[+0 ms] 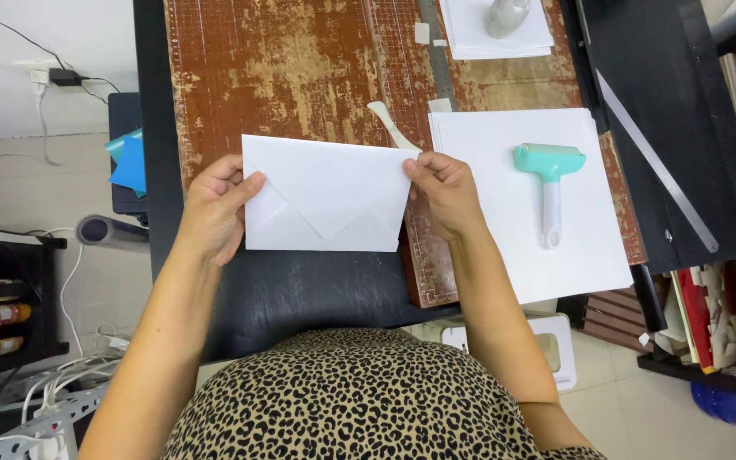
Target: Folding paper into envelopes and using a roller and cutting machine to finish them.
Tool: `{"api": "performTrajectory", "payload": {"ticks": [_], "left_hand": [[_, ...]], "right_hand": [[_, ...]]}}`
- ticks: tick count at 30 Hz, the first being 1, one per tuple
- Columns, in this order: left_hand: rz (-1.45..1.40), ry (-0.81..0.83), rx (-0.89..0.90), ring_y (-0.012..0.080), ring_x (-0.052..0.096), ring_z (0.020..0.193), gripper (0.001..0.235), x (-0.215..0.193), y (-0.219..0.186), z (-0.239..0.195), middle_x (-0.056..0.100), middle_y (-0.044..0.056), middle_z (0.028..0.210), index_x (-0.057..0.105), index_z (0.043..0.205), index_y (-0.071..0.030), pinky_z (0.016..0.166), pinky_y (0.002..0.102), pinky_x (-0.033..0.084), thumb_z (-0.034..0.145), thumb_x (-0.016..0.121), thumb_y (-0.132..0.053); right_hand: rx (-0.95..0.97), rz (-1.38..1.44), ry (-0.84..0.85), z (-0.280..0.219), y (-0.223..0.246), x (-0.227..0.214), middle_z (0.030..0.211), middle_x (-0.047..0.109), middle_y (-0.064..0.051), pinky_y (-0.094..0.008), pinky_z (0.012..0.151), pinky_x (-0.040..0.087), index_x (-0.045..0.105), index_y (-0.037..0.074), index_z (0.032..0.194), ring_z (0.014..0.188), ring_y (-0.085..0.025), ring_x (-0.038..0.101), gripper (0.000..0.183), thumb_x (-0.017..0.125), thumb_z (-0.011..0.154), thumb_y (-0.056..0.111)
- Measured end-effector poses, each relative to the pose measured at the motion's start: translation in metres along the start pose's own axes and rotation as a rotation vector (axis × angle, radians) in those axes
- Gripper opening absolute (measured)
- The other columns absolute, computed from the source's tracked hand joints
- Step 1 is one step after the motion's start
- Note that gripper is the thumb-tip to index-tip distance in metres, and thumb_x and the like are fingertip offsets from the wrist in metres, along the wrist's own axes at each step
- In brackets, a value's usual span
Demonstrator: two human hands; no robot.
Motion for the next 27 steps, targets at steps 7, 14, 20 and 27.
{"api": "performTrajectory", "payload": {"ticks": [7, 14, 20, 27], "left_hand": [[-0.025, 0.009, 0.025, 0.0163, 0.073, 0.088, 0.015, 0.024, -0.001, 0.0, 0.067, 0.004, 0.092, 0.069, 0.112, -0.004, 0.081, 0.032, 0.065, 0.098, 0.069, -0.01], [0.105, -0.086, 0.13, 0.0095, 0.069, 0.087, 0.013, 0.026, 0.005, 0.01, 0.068, 0.002, 0.089, 0.072, 0.104, -0.009, 0.082, 0.027, 0.062, 0.106, 0.063, -0.018], [0.086, -0.092, 0.134, 0.0102, 0.069, 0.084, 0.015, 0.029, 0.01, 0.014, 0.069, 0.002, 0.087, 0.073, 0.1, -0.01, 0.084, 0.028, 0.061, 0.106, 0.062, -0.017], [0.078, -0.077, 0.097, 0.015, 0.07, 0.094, 0.013, 0.018, 0.033, 0.027, 0.071, 0.006, 0.098, 0.07, 0.107, -0.011, 0.091, 0.031, 0.057, 0.106, 0.056, -0.011]], "right_hand": [[-0.002, 0.044, -0.032, -0.006, 0.003, -0.012, 0.069, 0.068, -0.006, -0.019, 0.054, 0.053, 0.073, -0.002, 0.088, 0.057, -0.008, 0.061, 0.014, 0.076, 0.094, 0.011], [-0.012, 0.048, -0.039, -0.007, 0.0, -0.02, 0.069, 0.069, -0.008, -0.02, 0.053, 0.052, 0.074, -0.002, 0.089, 0.055, -0.01, 0.063, 0.012, 0.075, 0.095, 0.008], [-0.005, 0.074, -0.049, -0.007, 0.005, -0.023, 0.074, 0.071, -0.008, -0.02, 0.055, 0.053, 0.074, -0.002, 0.096, 0.059, -0.01, 0.065, 0.009, 0.075, 0.094, 0.007], [0.099, 0.054, -0.177, -0.004, -0.001, -0.031, 0.073, 0.068, -0.004, -0.023, 0.051, 0.052, 0.074, 0.004, 0.092, 0.061, -0.012, 0.063, 0.013, 0.067, 0.097, 0.014]]}}
Point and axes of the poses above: each hand's wrist, its own z-axis towards the middle knuckle, its own x-axis out of the palm, y = z × x, the point moved 5 cm from there along z, towards the middle knuckle
